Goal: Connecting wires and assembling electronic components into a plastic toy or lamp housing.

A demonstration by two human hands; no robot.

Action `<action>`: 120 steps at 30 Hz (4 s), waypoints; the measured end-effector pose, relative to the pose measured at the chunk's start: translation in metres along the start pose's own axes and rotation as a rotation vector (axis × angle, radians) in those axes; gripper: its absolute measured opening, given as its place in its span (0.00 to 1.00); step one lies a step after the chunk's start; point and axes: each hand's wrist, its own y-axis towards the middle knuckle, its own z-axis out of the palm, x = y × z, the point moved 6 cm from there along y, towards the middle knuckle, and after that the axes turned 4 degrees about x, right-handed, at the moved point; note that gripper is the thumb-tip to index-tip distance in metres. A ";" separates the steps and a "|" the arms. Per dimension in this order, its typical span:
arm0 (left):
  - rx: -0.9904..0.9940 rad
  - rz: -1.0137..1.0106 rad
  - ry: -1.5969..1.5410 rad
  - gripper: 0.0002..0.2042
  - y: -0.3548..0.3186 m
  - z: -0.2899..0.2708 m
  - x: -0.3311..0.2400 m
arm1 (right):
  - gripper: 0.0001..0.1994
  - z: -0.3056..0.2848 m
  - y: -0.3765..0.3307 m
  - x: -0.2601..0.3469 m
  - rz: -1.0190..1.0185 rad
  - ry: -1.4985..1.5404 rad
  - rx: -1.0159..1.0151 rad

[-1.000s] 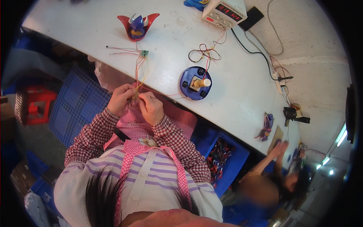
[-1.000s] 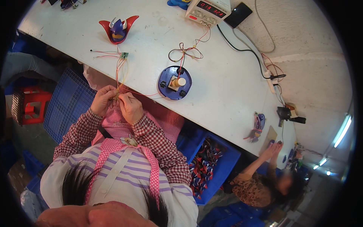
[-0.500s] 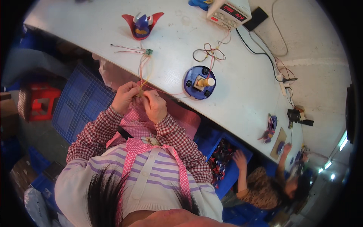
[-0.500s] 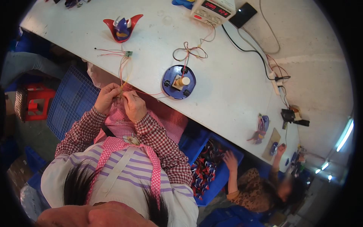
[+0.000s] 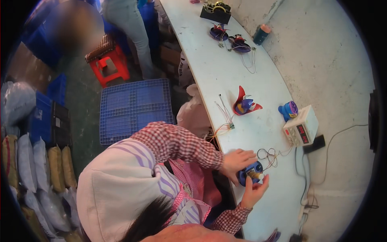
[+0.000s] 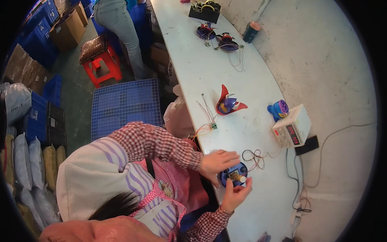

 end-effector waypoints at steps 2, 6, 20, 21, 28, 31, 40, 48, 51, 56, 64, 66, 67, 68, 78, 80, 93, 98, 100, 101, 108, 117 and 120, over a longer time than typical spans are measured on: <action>0.045 0.030 0.091 0.59 0.009 0.020 0.000 | 0.25 0.006 0.007 -0.005 0.019 -0.011 0.001; 0.057 -0.026 0.108 0.60 0.017 0.033 0.008 | 0.15 0.018 0.023 0.004 -0.119 -0.116 0.046; -0.009 -0.008 0.115 0.51 0.022 0.016 0.002 | 0.06 -0.046 0.020 -0.026 -0.020 -0.056 -0.336; -0.049 0.003 0.024 0.49 0.016 0.004 0.004 | 0.07 -0.051 0.021 -0.035 0.033 -0.119 -0.312; -0.386 -0.428 0.172 0.37 -0.025 -0.127 0.126 | 0.18 -0.056 0.020 -0.058 0.170 -0.090 -0.372; -0.260 -0.500 0.344 0.44 -0.013 -0.133 0.166 | 0.17 -0.046 0.018 0.000 -0.057 -0.463 -0.601; -0.247 -0.507 0.248 0.28 0.028 -0.109 0.187 | 0.09 0.205 0.095 0.038 -0.187 -0.576 0.008; -0.224 -0.595 0.003 0.26 0.040 -0.102 0.172 | 0.09 0.195 0.099 0.033 -0.042 -0.358 -0.016; -0.165 -0.466 -0.527 0.19 0.039 -0.096 0.159 | 0.10 0.153 0.085 0.022 0.157 0.102 0.045; 0.015 -0.356 -1.083 0.25 0.035 -0.064 0.104 | 0.11 0.051 0.050 0.010 0.164 0.387 -0.002; 0.261 -0.263 -0.800 0.26 0.053 -0.001 0.040 | 0.11 -0.003 0.022 -0.019 -0.090 -0.306 -0.373; 0.265 -0.235 -0.514 0.28 0.052 0.004 0.043 | 0.13 0.003 0.014 -0.032 -0.093 -0.460 -0.412; 0.248 -0.222 -0.481 0.29 0.052 0.004 0.047 | 0.14 0.007 0.011 -0.039 -0.087 -0.501 -0.412; 0.230 -0.210 -0.449 0.29 0.052 0.003 0.050 | 0.14 0.011 0.009 -0.043 -0.111 -0.479 -0.398; 0.105 -0.341 -0.913 0.40 0.019 -0.025 0.046 | 0.16 0.043 0.043 0.004 0.015 0.243 -0.186; -0.070 -0.363 -1.405 0.39 0.009 -0.052 0.042 | 0.16 0.049 0.045 0.032 0.016 0.378 -0.059; -0.534 -0.640 -0.283 0.20 -0.021 -0.314 0.393 | 0.09 0.093 0.023 0.016 -0.226 -0.308 -0.254; -0.619 -0.826 0.231 0.35 -0.002 -0.367 0.544 | 0.07 0.090 0.017 0.019 -0.214 -0.389 -0.230; -0.765 -1.054 0.472 0.42 -0.009 -0.386 0.570 | 0.07 0.081 0.014 0.028 -0.292 -0.222 -0.303; -0.832 -1.174 0.574 0.45 -0.014 -0.391 0.569 | 0.09 0.075 0.015 0.025 -0.219 -0.081 -0.280; -0.298 -0.269 0.411 0.19 -0.035 -0.252 0.323 | 0.17 -0.107 -0.046 -0.045 -0.040 -0.195 -0.657; 0.105 -0.077 -0.051 0.18 -0.098 -0.066 0.007 | 0.38 -0.388 -0.118 -0.263 1.186 -0.945 -0.445; 0.204 -0.277 -0.220 0.15 -0.098 -0.048 -0.004 | 0.38 -0.407 -0.117 -0.295 1.276 -0.857 -0.310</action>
